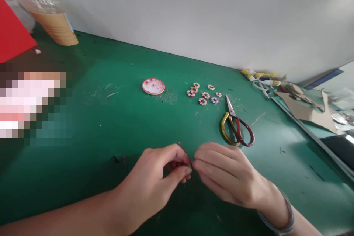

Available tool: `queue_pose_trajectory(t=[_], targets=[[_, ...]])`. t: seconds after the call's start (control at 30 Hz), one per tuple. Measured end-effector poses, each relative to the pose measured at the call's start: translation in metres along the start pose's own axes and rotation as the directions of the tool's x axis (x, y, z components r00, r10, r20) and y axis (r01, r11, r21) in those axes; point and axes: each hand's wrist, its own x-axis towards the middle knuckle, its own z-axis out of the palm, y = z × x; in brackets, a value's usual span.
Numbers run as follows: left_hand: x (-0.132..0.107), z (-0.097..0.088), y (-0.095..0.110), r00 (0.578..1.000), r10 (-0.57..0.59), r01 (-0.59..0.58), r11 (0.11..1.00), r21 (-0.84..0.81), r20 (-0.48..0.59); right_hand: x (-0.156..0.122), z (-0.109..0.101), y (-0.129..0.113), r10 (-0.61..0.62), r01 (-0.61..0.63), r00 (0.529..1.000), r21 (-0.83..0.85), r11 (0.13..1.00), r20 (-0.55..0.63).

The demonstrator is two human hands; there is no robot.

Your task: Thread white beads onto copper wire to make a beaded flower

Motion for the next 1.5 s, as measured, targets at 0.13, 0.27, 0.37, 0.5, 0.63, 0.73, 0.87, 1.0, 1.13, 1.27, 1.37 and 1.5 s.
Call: queue_pose_trajectory(t=[0.13,0.27,0.37,0.5,0.63,0.73,0.87,1.0,1.13,1.27,1.37,1.5], targets=[[-0.001,0.001,-0.001,1.000,-0.011,0.012,0.999,0.036,-0.023,0.003,-0.001,-0.002,0.026,-0.027,0.999,0.018,0.999,0.035],[0.001,0.002,0.003,0.992,-0.125,0.128,0.978,-0.164,0.028,0.001,-0.002,0.000,-0.005,0.006,0.999,-0.049,0.999,0.036],[0.004,0.002,0.005,0.979,-0.183,0.201,0.929,-0.311,0.086,-0.003,-0.002,0.002,-0.047,0.049,0.999,-0.086,0.995,0.026],[0.005,0.002,0.002,0.983,-0.160,0.180,0.928,-0.326,0.089,-0.004,-0.003,0.004,-0.031,0.029,0.999,-0.109,0.994,-0.019],[0.003,0.003,0.000,0.982,-0.158,0.183,0.928,-0.325,0.103,-0.002,-0.004,0.004,0.031,-0.031,0.999,-0.030,0.999,-0.014],[0.003,0.003,0.000,0.980,-0.162,0.194,0.908,-0.371,0.115,-0.002,-0.004,0.006,0.073,-0.075,0.997,0.099,0.992,0.020],[0.004,0.002,0.002,0.980,-0.148,0.189,0.898,-0.396,0.133,-0.004,-0.004,0.010,0.123,-0.130,0.991,0.219,0.967,0.047],[0.004,0.001,0.002,0.977,-0.153,0.197,0.911,-0.363,0.147,-0.005,-0.004,0.012,0.115,-0.127,0.992,0.242,0.962,0.060],[0.004,0.000,0.001,0.977,-0.149,0.187,0.944,-0.270,0.155,-0.004,-0.004,0.012,0.103,-0.117,0.992,0.260,0.958,0.067],[0.005,-0.001,0.001,0.980,-0.125,0.166,0.945,-0.283,0.156,-0.004,-0.006,0.009,0.121,-0.116,0.993,0.201,0.973,-0.014],[0.005,-0.002,0.003,0.976,-0.124,0.178,0.927,-0.330,0.179,-0.003,-0.008,0.005,0.170,-0.151,0.983,0.210,0.966,-0.076],[0.007,-0.004,0.005,0.972,-0.151,0.208,0.911,-0.357,0.180,0.002,-0.009,0.000,0.376,-0.365,0.925,0.378,0.851,0.048]])
